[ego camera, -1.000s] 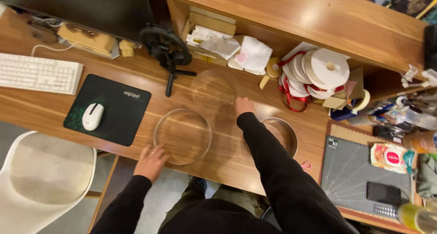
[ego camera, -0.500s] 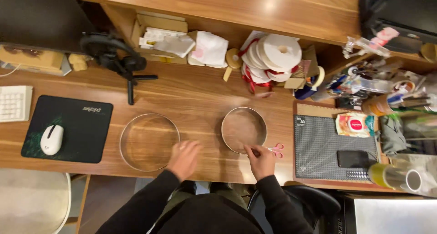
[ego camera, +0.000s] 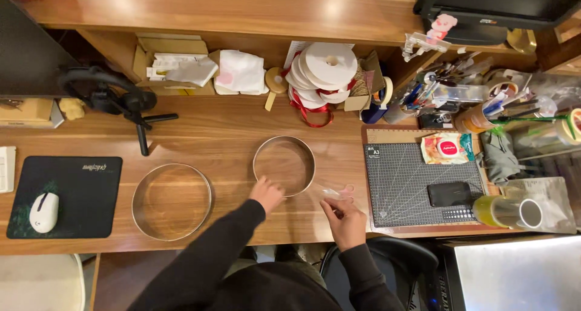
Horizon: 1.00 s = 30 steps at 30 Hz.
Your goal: Preparing metal cake rings by applying adhesive tape to the inner surface.
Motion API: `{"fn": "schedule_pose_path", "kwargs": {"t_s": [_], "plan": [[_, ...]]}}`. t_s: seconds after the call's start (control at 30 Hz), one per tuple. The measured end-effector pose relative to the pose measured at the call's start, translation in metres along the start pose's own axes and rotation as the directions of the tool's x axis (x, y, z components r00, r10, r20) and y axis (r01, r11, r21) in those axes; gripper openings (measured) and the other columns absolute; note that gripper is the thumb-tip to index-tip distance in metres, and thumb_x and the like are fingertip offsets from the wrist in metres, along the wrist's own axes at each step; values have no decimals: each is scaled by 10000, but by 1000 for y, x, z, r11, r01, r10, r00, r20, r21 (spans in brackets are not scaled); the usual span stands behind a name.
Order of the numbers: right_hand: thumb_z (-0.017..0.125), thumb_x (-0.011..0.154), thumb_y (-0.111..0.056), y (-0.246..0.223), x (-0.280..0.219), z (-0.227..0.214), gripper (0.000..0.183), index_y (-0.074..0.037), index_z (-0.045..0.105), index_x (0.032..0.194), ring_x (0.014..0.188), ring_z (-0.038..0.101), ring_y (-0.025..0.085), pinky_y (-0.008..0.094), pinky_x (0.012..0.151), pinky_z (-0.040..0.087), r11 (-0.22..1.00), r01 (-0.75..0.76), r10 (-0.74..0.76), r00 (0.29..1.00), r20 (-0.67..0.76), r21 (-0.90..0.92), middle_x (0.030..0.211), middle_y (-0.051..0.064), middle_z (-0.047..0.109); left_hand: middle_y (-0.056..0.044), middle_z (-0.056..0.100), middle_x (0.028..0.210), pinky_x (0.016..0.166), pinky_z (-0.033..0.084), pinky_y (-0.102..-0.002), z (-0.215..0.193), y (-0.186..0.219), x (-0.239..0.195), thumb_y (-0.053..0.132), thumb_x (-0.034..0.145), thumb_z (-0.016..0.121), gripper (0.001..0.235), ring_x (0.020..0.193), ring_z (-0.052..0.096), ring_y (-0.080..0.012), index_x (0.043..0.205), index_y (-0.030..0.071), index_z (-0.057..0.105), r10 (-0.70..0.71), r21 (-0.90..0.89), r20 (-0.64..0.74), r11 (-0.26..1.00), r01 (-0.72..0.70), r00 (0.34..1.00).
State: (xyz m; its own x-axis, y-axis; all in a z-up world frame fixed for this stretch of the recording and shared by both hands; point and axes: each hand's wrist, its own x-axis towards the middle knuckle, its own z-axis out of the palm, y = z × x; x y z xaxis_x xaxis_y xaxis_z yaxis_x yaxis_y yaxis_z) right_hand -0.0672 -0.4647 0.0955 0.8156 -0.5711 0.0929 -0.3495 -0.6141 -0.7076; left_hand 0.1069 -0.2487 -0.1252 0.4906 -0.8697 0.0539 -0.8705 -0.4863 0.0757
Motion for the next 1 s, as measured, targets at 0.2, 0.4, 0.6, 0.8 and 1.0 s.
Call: {"fn": "schedule_pose_path", "kwargs": {"t_s": [0.2,0.4,0.6,0.8,1.0], "plan": [[971,938,-362,-54,18,9,135,-294,971,1055,668,828,216,338,612,664,975,215,-222,967,125,64,785,-5,869,-75,727,1434,1077,499,-499,-92,50,-8,482,1077,740,425,1314,713,-323,1414,224,724,-201,-337,106,914,225,974],[894,997,-411,-33,25,74,180,-238,937,1020,776,840,308,434,713,672,978,205,-178,925,335,-46,828,42,865,-62,523,1629,1071,546,-507,-81,1,-54,393,1039,783,553,1399,630,-372,1522,185,613,-401,-230,197,868,440,894],[747,1058,-614,-23,25,113,469,-183,928,1019,981,873,416,518,856,705,915,84,165,815,555,-395,910,149,880,-61,657,1440,1078,632,-402,-72,4,-63,210,1058,746,437,1365,696,-310,1484,131,692,-307,-434,215,820,372,927],[741,1062,-664,-36,3,116,533,-166,929,1033,1008,883,397,477,866,711,913,14,245,781,574,-408,944,163,885,-77,687,1074,930,655,-465,-61,30,-76,40,981,734,199,1084,768,-379,1169,100,712,-374,-771,-9,593,232,927],[783,1024,-600,-39,-16,118,441,-181,811,1157,1147,832,451,572,1020,675,962,-94,246,697,674,-255,1002,169,886,-146,454,1572,875,709,-598,-163,21,-70,124,967,731,682,1001,790,-509,1575,284,466,-399,-487,-5,802,346,917]]}}
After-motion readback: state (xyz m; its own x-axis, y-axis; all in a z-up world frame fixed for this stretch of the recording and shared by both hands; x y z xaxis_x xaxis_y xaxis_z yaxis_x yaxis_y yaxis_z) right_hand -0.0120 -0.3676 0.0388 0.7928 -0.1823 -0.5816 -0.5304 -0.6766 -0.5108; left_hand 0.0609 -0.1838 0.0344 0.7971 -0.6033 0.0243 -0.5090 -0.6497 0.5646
